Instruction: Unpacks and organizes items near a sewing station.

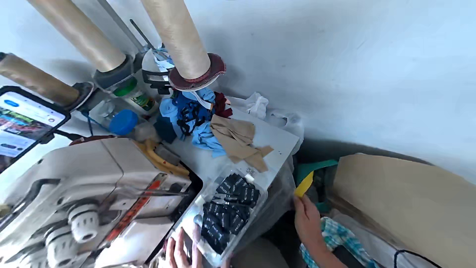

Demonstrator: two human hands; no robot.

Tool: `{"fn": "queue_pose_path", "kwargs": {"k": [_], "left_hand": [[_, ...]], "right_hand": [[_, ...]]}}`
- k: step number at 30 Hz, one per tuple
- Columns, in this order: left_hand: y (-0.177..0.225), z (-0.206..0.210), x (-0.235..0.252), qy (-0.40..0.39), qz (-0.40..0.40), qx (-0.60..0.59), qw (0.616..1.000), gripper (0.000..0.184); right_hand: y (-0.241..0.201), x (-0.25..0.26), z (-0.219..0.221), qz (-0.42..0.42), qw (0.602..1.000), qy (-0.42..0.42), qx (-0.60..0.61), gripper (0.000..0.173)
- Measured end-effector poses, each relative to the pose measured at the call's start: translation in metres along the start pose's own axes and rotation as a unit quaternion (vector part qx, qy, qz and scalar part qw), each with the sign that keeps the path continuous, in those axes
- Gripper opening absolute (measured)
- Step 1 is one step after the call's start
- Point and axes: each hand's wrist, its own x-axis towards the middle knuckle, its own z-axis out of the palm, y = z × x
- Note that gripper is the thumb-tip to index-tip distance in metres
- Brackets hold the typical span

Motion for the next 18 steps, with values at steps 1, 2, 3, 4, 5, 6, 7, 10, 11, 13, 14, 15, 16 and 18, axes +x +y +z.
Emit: {"fn": "queue_pose_path", "kwargs": {"k": [1, 2, 3, 4, 5, 6, 7, 10, 11, 13, 14, 15, 16, 18], "left_hand": [[0.000, -0.002, -0.001, 0.021, 0.013, -0.008, 1.000, 0.101], [-0.002, -0.004, -0.005, 0.061, 0.034, -0.019, 0.997, 0.094], [-0.003, -0.004, -0.013, 0.109, 0.056, -0.045, 0.991, 0.079], [0.001, -0.006, -0.021, 0.142, 0.077, -0.076, 0.984, 0.058], [0.008, -0.008, -0.029, 0.145, 0.109, -0.118, 0.976, 0.039], [0.017, -0.009, -0.038, 0.122, 0.158, -0.166, 0.966, 0.025], [0.028, -0.008, -0.044, 0.066, 0.213, -0.211, 0.952, 0.020], [0.063, 0.008, -0.040, -0.224, 0.232, -0.247, 0.914, 0.027], [0.070, 0.018, -0.036, -0.305, 0.188, -0.269, 0.894, 0.043], [0.076, 0.041, -0.028, -0.385, 0.112, -0.338, 0.851, 0.065], [0.079, 0.051, -0.025, -0.398, 0.088, -0.385, 0.828, 0.068], [0.081, 0.058, -0.023, -0.402, 0.069, -0.437, 0.801, 0.065], [0.083, 0.062, -0.022, -0.406, 0.051, -0.487, 0.771, 0.058], [0.088, 0.064, -0.026, -0.394, -0.002, -0.571, 0.721, 0.037]], "right_hand": [[0.006, -0.011, 0.000, -0.021, 1.000, 0.000, 0.006, 0.036], [0.011, -0.018, -0.003, -0.033, 0.999, -0.007, 0.011, 0.035], [0.013, -0.023, -0.008, -0.037, 0.999, -0.020, 0.012, 0.034], [0.013, -0.026, -0.014, -0.034, 0.999, -0.038, 0.015, 0.033], [0.013, -0.029, -0.020, -0.033, 0.998, -0.057, 0.019, 0.032], [0.013, -0.033, -0.024, -0.032, 0.996, -0.074, 0.022, 0.032], [0.013, -0.038, -0.027, -0.030, 0.995, -0.091, 0.021, 0.032], [0.005, -0.056, -0.035, -0.005, 0.988, -0.156, 0.007, 0.033], [0.001, -0.062, -0.037, -0.002, 0.984, -0.179, 0.004, 0.033], [-0.007, -0.071, -0.040, -0.020, 0.974, -0.225, -0.006, 0.032], [-0.011, -0.076, -0.039, -0.043, 0.970, -0.241, -0.011, 0.032], [-0.015, -0.081, -0.039, -0.068, 0.965, -0.252, -0.017, 0.032], [-0.020, -0.086, -0.038, -0.087, 0.961, -0.260, -0.024, 0.031], [-0.026, -0.093, -0.036, -0.119, 0.954, -0.272, -0.036, 0.032]]}}
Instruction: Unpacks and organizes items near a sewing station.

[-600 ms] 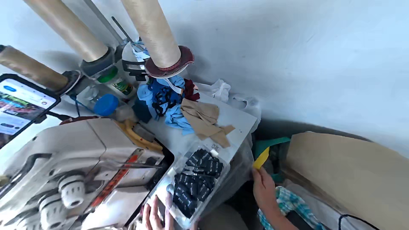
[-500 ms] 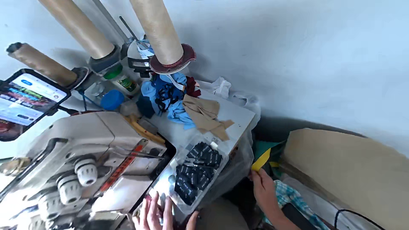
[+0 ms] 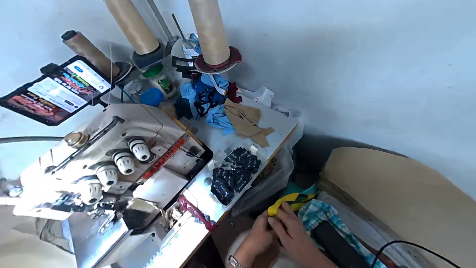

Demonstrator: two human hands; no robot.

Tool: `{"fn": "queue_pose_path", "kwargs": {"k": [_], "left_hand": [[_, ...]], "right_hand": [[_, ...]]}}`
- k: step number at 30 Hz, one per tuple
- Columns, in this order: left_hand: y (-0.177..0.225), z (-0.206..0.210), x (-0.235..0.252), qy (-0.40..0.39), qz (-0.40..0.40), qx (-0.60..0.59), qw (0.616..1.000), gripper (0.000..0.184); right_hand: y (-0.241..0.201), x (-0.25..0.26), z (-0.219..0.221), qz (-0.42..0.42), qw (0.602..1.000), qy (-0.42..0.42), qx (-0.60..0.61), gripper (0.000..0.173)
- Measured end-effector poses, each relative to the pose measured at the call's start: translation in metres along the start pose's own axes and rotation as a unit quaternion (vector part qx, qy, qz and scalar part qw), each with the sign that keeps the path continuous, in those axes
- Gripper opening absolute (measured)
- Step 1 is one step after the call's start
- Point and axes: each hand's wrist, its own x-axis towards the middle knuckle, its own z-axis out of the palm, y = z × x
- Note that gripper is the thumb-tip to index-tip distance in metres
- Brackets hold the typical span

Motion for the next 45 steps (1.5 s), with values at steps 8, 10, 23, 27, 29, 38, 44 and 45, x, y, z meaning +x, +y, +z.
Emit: {"fn": "queue_pose_path", "kwargs": {"k": [8, 10, 23, 27, 29, 38, 44, 45], "left_hand": [[-0.031, -0.011, -0.011, 0.087, -0.006, -0.086, 0.992, 0.020], [-0.031, -0.011, -0.015, 0.052, -0.028, -0.068, 0.996, 0.021], [-0.009, -0.014, -0.012, 0.026, 0.024, -0.094, 0.995, 0.038], [-0.018, -0.019, -0.022, 0.115, 0.068, -0.231, 0.964, 0.035], [-0.022, -0.017, -0.031, 0.133, 0.081, -0.274, 0.949, 0.038], [-0.029, -0.012, -0.069, 0.095, 0.159, -0.296, 0.937, 0.055], [-0.039, -0.016, -0.090, 0.103, 0.175, -0.322, 0.925, 0.062], [-0.040, -0.017, -0.091, 0.106, 0.174, -0.323, 0.924, 0.062]], "right_hand": [[0.055, -0.001, 0.004, -0.072, 0.995, 0.034, -0.065, 0.033], [0.077, -0.004, -0.007, 0.031, 0.981, -0.066, -0.177, 0.034], [0.109, -0.005, -0.007, 0.118, 0.907, -0.108, -0.390, 0.041], [0.093, 0.024, 0.003, 0.162, 0.862, -0.206, -0.434, 0.037], [0.093, 0.036, 0.009, 0.228, 0.842, -0.215, -0.440, 0.047], [0.093, 0.036, 0.038, 0.236, 0.848, -0.299, -0.368, 0.067], [0.094, 0.035, 0.022, 0.282, 0.822, -0.337, -0.362, 0.046], [0.093, 0.034, 0.023, 0.284, 0.824, -0.339, -0.355, 0.040]]}}
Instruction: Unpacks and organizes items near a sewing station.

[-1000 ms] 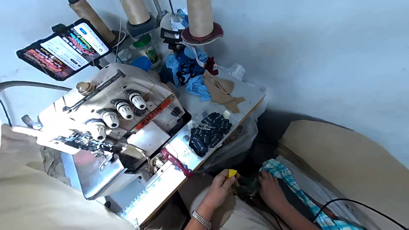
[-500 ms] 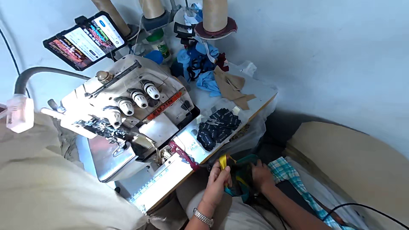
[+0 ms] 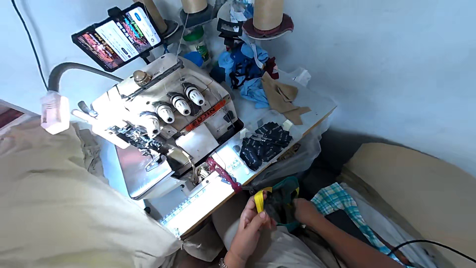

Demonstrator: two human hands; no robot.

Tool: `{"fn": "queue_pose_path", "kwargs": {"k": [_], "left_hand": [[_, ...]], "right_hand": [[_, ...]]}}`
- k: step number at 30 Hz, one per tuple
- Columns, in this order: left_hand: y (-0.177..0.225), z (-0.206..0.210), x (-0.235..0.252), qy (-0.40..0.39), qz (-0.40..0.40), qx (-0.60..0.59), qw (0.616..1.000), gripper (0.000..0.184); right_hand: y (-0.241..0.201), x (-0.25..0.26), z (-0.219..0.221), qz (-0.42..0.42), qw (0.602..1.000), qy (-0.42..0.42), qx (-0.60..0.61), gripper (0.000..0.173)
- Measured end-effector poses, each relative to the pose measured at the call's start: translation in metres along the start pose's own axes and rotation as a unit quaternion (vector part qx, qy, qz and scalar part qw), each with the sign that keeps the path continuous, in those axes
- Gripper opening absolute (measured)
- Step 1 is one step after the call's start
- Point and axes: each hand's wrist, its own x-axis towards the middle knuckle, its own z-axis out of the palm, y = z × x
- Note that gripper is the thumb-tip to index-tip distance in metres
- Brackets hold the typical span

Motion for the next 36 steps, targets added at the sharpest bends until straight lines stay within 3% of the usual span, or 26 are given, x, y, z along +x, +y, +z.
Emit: {"fn": "queue_pose_path", "kwargs": {"k": [7, 13, 15, 16, 18, 20, 21, 23, 26, 29, 31, 33, 36], "left_hand": [[0.000, -0.007, -0.002, 0.012, -0.003, 0.030, 0.999, 0.057], [0.011, 0.004, -0.002, -0.089, 0.020, 0.042, 0.995, 0.055], [0.013, 0.010, -0.003, -0.119, 0.003, 0.062, 0.991, 0.063], [0.013, 0.013, -0.003, -0.127, -0.008, 0.070, 0.989, 0.066], [0.012, 0.015, -0.004, -0.138, -0.021, 0.071, 0.988, 0.066], [0.011, 0.014, -0.003, -0.142, -0.024, 0.065, 0.988, 0.065], [0.011, 0.014, -0.003, -0.142, -0.023, 0.061, 0.988, 0.065], [0.010, 0.014, -0.003, -0.140, -0.021, 0.058, 0.988, 0.064], [0.012, 0.012, -0.007, -0.132, -0.013, 0.065, 0.989, 0.063], [0.010, 0.007, -0.011, -0.134, -0.008, 0.066, 0.989, 0.062], [0.009, 0.007, -0.012, -0.138, -0.009, 0.061, 0.989, 0.060], [0.010, 0.007, -0.012, -0.139, -0.013, 0.058, 0.988, 0.057], [0.010, 0.007, -0.012, -0.139, -0.018, 0.055, 0.989, 0.054]], "right_hand": [[0.022, -0.028, 0.012, -0.043, 0.975, 0.119, 0.181, 0.029], [0.048, -0.053, 0.027, -0.029, 0.957, 0.183, 0.225, 0.027], [0.039, -0.067, 0.019, 0.020, 0.968, 0.194, 0.156, 0.034], [0.031, -0.075, 0.013, 0.020, 0.970, 0.213, 0.113, 0.046], [0.014, -0.080, 0.003, -0.066, 0.955, 0.275, 0.094, 0.059], [-0.009, -0.070, -0.009, -0.142, 0.957, 0.231, 0.103, 0.052], [-0.020, -0.060, -0.014, -0.137, 0.970, 0.178, 0.093, 0.046], [-0.026, -0.025, -0.015, -0.099, 0.992, 0.069, 0.041, 0.038], [-0.005, 0.035, 0.005, -0.006, 0.999, -0.038, 0.027, 0.049], [0.013, 0.052, 0.026, 0.061, 0.984, -0.043, 0.159, 0.044], [0.013, 0.046, 0.036, 0.028, 0.973, -0.031, 0.229, 0.039], [0.008, 0.045, 0.044, -0.038, 0.982, -0.043, 0.179, 0.042], [0.001, 0.064, 0.054, -0.008, 0.993, -0.065, 0.101, 0.045]]}}
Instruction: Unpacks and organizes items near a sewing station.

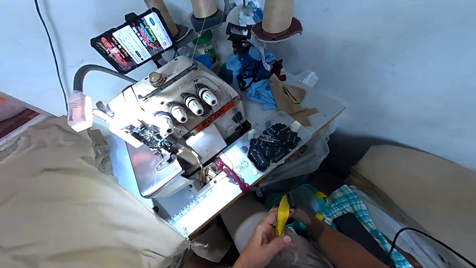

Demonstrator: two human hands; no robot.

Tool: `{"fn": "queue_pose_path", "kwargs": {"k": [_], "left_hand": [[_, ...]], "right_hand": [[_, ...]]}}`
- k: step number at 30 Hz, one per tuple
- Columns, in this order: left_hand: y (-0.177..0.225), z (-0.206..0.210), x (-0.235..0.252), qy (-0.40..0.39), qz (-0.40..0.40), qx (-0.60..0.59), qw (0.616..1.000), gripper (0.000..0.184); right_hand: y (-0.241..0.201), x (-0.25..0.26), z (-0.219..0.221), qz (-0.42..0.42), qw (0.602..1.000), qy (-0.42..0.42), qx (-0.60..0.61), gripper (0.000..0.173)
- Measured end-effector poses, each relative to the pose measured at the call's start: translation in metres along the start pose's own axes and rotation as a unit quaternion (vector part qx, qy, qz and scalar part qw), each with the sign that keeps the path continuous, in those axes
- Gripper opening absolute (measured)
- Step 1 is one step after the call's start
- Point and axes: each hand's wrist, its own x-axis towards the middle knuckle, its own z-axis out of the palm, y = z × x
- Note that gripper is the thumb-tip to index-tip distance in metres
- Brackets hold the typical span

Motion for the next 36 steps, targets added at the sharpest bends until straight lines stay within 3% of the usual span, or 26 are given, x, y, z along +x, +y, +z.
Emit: {"fn": "queue_pose_path", "kwargs": {"k": [3, 4, 6, 8, 10, 14, 19, 29, 36], "left_hand": [[-0.001, 0.000, 0.002, 0.002, -0.001, 0.001, 1.000, 0.055], [-0.001, 0.002, 0.002, 0.001, -0.002, 0.004, 1.000, 0.055], [0.000, 0.004, 0.003, -0.004, -0.001, 0.014, 1.000, 0.056], [0.001, 0.003, 0.002, 0.000, 0.000, 0.016, 1.000, 0.054], [0.003, 0.000, 0.000, 0.013, -0.001, 0.017, 1.000, 0.053], [0.007, -0.004, 0.001, 0.042, 0.003, 0.033, 0.999, 0.056], [0.010, -0.005, -0.004, 0.030, 0.023, 0.041, 0.998, 0.056], [0.034, 0.005, -0.034, -0.009, 0.008, -0.069, 0.998, 0.043], [0.039, 0.009, -0.021, 0.067, -0.057, 0.041, 0.995, 0.057]], "right_hand": [[-0.007, -0.004, 0.000, 0.027, 0.999, -0.027, 0.004, 0.048], [0.002, 0.002, 0.006, -0.006, 1.000, -0.015, 0.007, 0.048], [0.034, 0.036, 0.031, -0.119, 0.987, 0.092, 0.049, 0.045], [0.018, 0.032, 0.027, -0.011, 0.989, 0.065, 0.129, 0.048], [0.000, 0.012, 0.012, 0.064, 0.991, 0.063, 0.104, 0.054], [-0.018, -0.021, -0.010, 0.095, 0.985, 0.112, 0.087, 0.054], [-0.025, -0.056, -0.021, 0.047, 0.977, 0.196, 0.074, 0.042], [-0.032, -0.138, -0.035, 0.029, 0.964, 0.258, 0.051, 0.045], [-0.023, -0.200, -0.035, -0.108, 0.895, 0.426, 0.077, 0.031]]}}
